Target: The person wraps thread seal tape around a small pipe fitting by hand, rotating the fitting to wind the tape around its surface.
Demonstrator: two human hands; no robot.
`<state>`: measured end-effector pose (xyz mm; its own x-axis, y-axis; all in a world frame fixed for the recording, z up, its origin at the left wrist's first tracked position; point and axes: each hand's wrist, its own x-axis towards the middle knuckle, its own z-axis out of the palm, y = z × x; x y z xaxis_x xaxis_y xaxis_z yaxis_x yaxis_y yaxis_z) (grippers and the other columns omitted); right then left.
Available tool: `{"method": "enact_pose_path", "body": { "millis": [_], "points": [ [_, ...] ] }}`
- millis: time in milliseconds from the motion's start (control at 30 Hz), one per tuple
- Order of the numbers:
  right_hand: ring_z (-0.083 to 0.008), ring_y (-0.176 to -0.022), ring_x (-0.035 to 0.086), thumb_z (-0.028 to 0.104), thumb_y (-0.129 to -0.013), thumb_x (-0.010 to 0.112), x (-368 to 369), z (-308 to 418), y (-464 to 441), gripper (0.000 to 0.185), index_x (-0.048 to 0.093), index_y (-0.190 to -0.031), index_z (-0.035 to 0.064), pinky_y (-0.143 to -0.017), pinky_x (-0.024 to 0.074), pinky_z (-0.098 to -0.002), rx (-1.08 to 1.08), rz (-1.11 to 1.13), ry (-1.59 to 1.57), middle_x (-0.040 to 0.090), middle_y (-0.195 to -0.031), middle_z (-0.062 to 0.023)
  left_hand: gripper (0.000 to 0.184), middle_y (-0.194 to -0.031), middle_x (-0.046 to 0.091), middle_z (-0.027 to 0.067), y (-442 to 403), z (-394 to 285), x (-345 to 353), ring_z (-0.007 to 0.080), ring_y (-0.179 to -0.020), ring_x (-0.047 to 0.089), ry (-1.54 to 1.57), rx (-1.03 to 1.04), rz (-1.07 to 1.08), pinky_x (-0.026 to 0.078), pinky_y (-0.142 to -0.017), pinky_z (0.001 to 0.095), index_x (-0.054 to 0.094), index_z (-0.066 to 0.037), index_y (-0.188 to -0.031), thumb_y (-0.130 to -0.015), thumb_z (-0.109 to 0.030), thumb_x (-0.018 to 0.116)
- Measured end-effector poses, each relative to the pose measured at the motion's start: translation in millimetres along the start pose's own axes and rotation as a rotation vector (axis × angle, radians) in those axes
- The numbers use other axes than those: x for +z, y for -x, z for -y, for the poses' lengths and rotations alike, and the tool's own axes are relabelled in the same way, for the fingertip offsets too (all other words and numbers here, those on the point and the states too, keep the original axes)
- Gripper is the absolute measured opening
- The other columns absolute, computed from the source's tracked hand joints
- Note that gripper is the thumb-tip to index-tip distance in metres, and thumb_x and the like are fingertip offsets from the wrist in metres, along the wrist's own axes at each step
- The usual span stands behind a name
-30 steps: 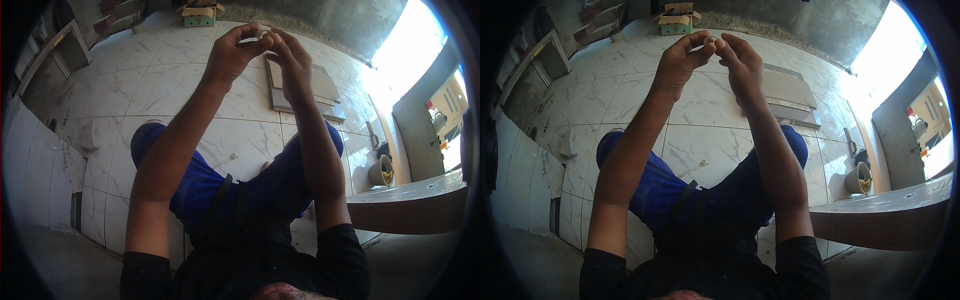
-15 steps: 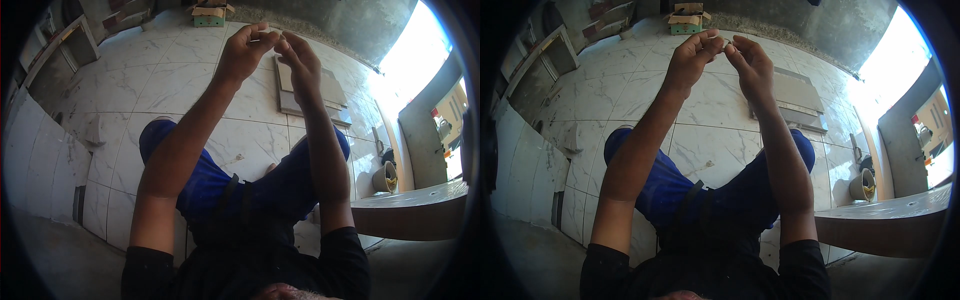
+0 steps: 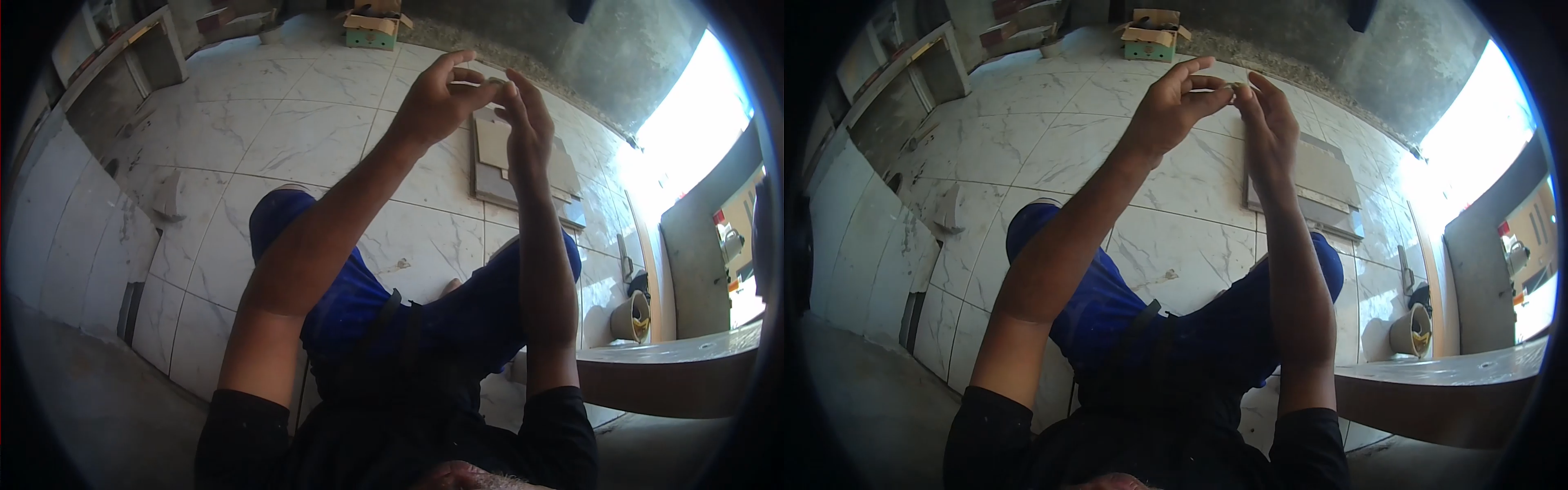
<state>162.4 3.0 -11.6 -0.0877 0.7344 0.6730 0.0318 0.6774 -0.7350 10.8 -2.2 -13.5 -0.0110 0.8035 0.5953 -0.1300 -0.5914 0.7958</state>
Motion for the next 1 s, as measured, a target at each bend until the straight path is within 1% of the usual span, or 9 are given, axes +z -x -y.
{"method": "enact_pose_path", "body": {
  "millis": [133,267,300,467,533,633,833,867,1000],
  "points": [
    [-0.0176,-0.105,0.061,0.026,-0.096,0.062,6.1,3.4,2.0,0.05,0.048,-0.134,-0.0042,-0.091,0.0467,-0.0293,0.053,0.014,-0.065,0.064,-0.118,-0.0172,0.061,-0.111,0.064,0.0141,0.6,-5.6,-6.3,0.0167,-0.097,0.064,0.312,-0.027,-0.032,0.05,-0.094,0.028,0.041,0.007,-0.137,-0.086,-0.006,0.071],
    [-0.0174,-0.104,0.062,0.021,-0.095,0.065,6.7,-5.3,-0.2,0.051,0.047,-0.134,-0.0052,-0.09,0.048,-0.0286,0.103,0.059,-0.154,0.065,-0.118,-0.0173,0.058,-0.113,0.062,0.0127,-0.3,8.9,-5.0,0.0173,-0.108,0.059,0.263,-0.074,-0.076,0.05,-0.095,0.03,0.044,0.006,-0.135,-0.085,-0.004,0.071],
    [-0.0173,-0.104,0.062,0.021,-0.095,0.064,5.6,-9.9,-1.3,0.05,0.047,-0.134,-0.005,-0.089,0.0483,-0.0288,0.097,0.049,-0.153,0.065,-0.117,-0.0167,0.047,-0.112,0.063,0.0094,0.1,3.6,-3.6,0.0156,-0.109,0.058,0.177,-0.14,-0.131,0.051,-0.09,0.0293,0.053,0.003,-0.128,-0.086,-0.007,0.07],
    [-0.0153,-0.101,0.062,0.023,-0.093,0.066,-12.1,-11.5,-10.5,0.044,0.055,-0.128,-0.0008,-0.085,0.0487,-0.0285,0.069,-0.091,-0.112,0.067,-0.114,-0.0105,0.023,-0.112,0.065,0.0013,-24.9,-19.4,-61.2,0.0111,-0.103,0.059,0.002,0.18,-0.475,0.048,-0.081,0.0274,0.065,-0.007,-0.111,-0.092,-0.021,0.064],
    [-0.0155,-0.101,0.063,0.023,-0.093,0.066,-12.2,-12.6,-10.7,0.042,0.057,-0.126,-0.0009,-0.087,0.0487,-0.0282,0.124,-0.054,-0.099,0.067,-0.113,-0.0109,0.03,-0.097,0.067,0.0061,-33.4,-21.4,-80.3,0.0123,-0.08,0.064,0.235,0.19,-0.584,0.044,-0.064,0.0192,0.061,-0.002,-0.117,-0.097,-0.024,0.06],
    [-0.0165,-0.101,0.064,0.023,-0.092,0.067,-4.4,-19.7,-3.8,0.039,0.06,-0.122,-0.0012,-0.089,0.0486,-0.028,0.12,0.066,0.023,0.068,-0.111,-0.0115,0.031,-0.094,0.066,0.0012,-25.5,-21.4,-76.7,0.0112,-0.084,0.063,0.266,0.052,-0.625,0.044,-0.07,0.0234,0.062,-0.006,-0.119,-0.094,-0.025,0.064],
    [-0.0176,-0.096,0.068,0.025,-0.089,0.07,16.7,-25.0,2.6,0.034,0.066,-0.113,0.0008,-0.083,0.0531,-0.03,-0.033,0.296,0.272,0.071,-0.102,-0.0131,0.039,-0.102,0.068,0.0037,-14.2,-53.0,-96.8,0.016,-0.094,0.064,0.42,-0.234,-0.215,0.046,-0.083,0.0344,0.062,-0.011,-0.121,-0.089,-0.033,0.07],
    [-0.0177,-0.096,0.068,0.025,-0.089,0.07,14.2,-25.9,1.8,0.034,0.066,-0.113,0.0006,-0.083,0.0531,-0.0302,-0.028,0.312,0.282,0.071,-0.101,-0.0131,0.042,-0.11,0.067,0.0061,-12.9,-61.2,-115.5,0.0186,-0.103,0.064,0.38,-0.178,-0.033,0.047,-0.088,0.0352,0.061,-0.012,-0.123,-0.088,-0.035,0.071],
    [-0.018,-0.095,0.068,0.024,-0.09,0.069,12.2,-39.7,0.6,0.033,0.066,-0.112,-0.0002,-0.083,0.0528,-0.0303,-0.078,0.364,0.3,0.071,-0.103,-0.0131,0.052,-0.123,0.064,0.0068,18.0,-86.5,-171.2,0.0223,-0.111,0.062,0.028,-0.051,0.0,0.046,-0.095,0.0384,0.056,-0.009,-0.13,-0.088,-0.036,0.071]
  ]
}}
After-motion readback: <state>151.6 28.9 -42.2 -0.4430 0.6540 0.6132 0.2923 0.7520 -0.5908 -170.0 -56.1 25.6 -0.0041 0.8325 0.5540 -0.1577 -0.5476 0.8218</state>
